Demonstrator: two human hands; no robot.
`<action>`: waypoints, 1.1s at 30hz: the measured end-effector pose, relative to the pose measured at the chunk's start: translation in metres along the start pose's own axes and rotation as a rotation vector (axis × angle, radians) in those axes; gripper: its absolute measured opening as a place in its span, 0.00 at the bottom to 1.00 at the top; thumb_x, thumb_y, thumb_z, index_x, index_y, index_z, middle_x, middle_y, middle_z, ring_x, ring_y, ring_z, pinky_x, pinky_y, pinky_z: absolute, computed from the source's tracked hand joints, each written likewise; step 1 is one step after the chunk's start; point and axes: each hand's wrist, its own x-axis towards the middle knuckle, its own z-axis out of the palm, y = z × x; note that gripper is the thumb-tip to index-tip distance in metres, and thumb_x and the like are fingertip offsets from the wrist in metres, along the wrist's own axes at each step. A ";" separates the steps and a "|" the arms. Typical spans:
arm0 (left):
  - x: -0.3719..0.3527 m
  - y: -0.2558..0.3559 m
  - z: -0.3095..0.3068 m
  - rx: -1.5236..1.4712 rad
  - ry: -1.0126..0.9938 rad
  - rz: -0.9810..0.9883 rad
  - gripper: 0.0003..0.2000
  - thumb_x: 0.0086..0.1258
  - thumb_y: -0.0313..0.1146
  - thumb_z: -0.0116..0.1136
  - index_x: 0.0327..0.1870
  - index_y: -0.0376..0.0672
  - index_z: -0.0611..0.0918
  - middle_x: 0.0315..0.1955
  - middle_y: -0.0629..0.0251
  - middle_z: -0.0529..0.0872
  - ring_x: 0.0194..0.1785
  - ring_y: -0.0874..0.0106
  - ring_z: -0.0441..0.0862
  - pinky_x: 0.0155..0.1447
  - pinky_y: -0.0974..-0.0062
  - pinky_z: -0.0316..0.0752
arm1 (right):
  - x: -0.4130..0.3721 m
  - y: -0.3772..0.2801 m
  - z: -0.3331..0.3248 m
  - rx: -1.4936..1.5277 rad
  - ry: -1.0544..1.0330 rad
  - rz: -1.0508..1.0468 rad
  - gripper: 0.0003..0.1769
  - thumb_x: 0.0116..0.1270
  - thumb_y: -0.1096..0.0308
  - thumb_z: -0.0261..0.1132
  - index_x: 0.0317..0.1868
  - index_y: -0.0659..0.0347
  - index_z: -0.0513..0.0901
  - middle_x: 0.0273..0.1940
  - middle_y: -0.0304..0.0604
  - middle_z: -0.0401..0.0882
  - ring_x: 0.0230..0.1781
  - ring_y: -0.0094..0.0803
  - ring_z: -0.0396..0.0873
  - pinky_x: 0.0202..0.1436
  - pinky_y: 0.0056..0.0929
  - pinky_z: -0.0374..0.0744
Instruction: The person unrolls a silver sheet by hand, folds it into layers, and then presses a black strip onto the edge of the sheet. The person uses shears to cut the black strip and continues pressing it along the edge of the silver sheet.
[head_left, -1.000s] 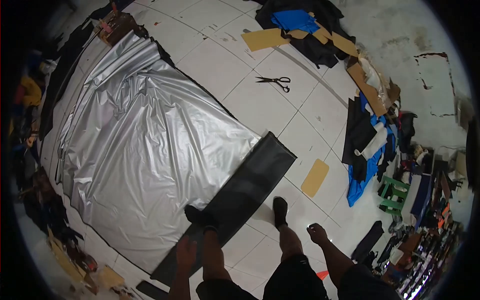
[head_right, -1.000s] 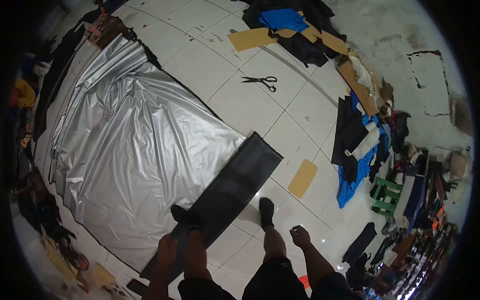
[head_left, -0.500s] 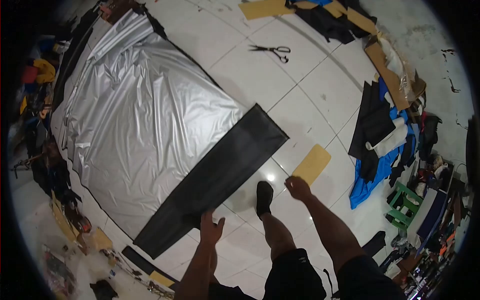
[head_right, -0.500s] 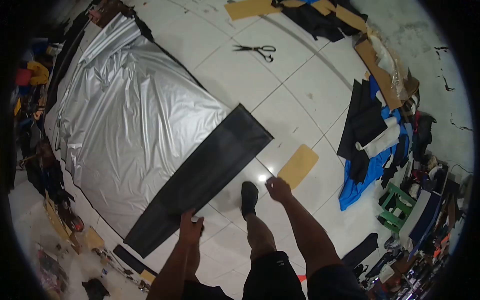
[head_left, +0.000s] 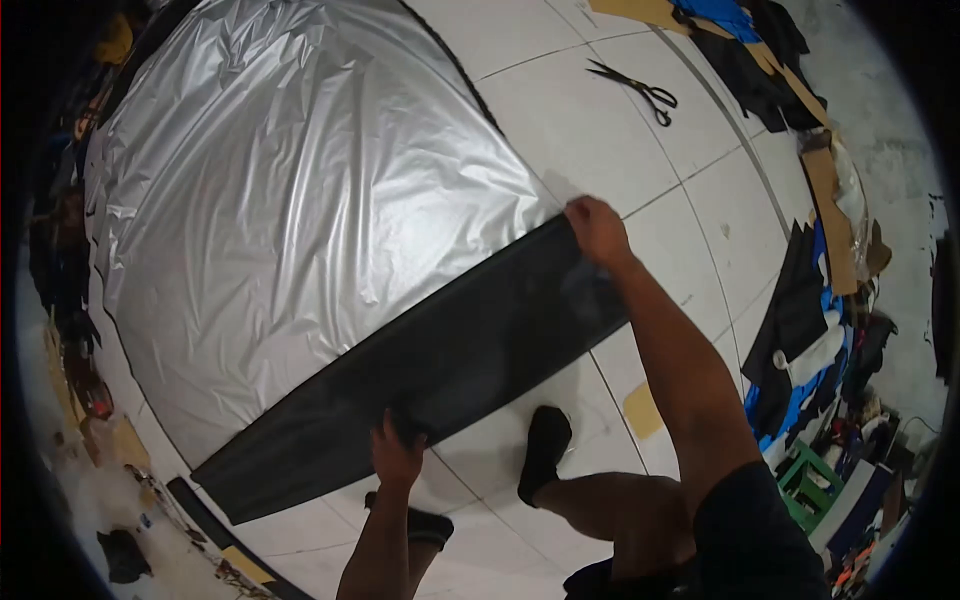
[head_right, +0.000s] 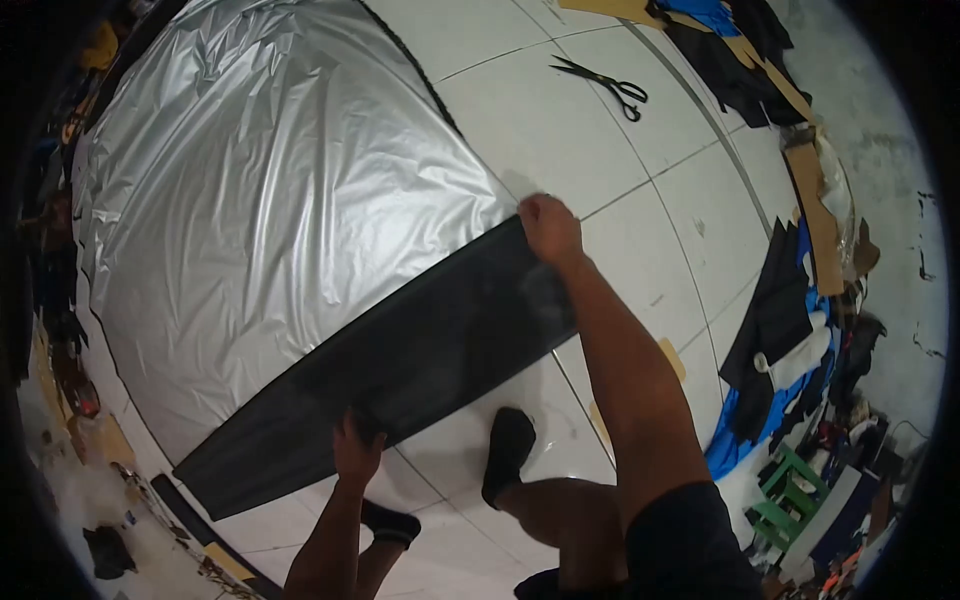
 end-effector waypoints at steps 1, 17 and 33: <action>0.005 -0.011 0.016 0.010 0.038 0.005 0.42 0.54 0.44 0.68 0.68 0.43 0.57 0.57 0.39 0.64 0.59 0.43 0.66 0.60 0.52 0.67 | 0.024 -0.005 0.015 0.010 0.034 -0.007 0.12 0.63 0.59 0.59 0.41 0.55 0.82 0.39 0.48 0.82 0.44 0.44 0.80 0.48 0.39 0.77; 0.011 0.009 0.031 -0.020 0.132 -0.155 0.39 0.52 0.44 0.69 0.64 0.42 0.63 0.57 0.42 0.63 0.61 0.45 0.61 0.62 0.53 0.65 | 0.198 -0.042 0.095 -0.056 0.017 0.018 0.15 0.60 0.60 0.56 0.40 0.61 0.79 0.43 0.54 0.81 0.46 0.48 0.79 0.51 0.38 0.76; 0.015 -0.007 0.039 0.009 0.163 -0.027 0.41 0.55 0.55 0.65 0.67 0.44 0.62 0.60 0.34 0.60 0.61 0.37 0.59 0.60 0.43 0.61 | 0.156 0.039 0.005 0.269 -0.484 0.021 0.12 0.61 0.63 0.65 0.35 0.64 0.79 0.27 0.36 0.77 0.27 0.21 0.74 0.32 0.21 0.74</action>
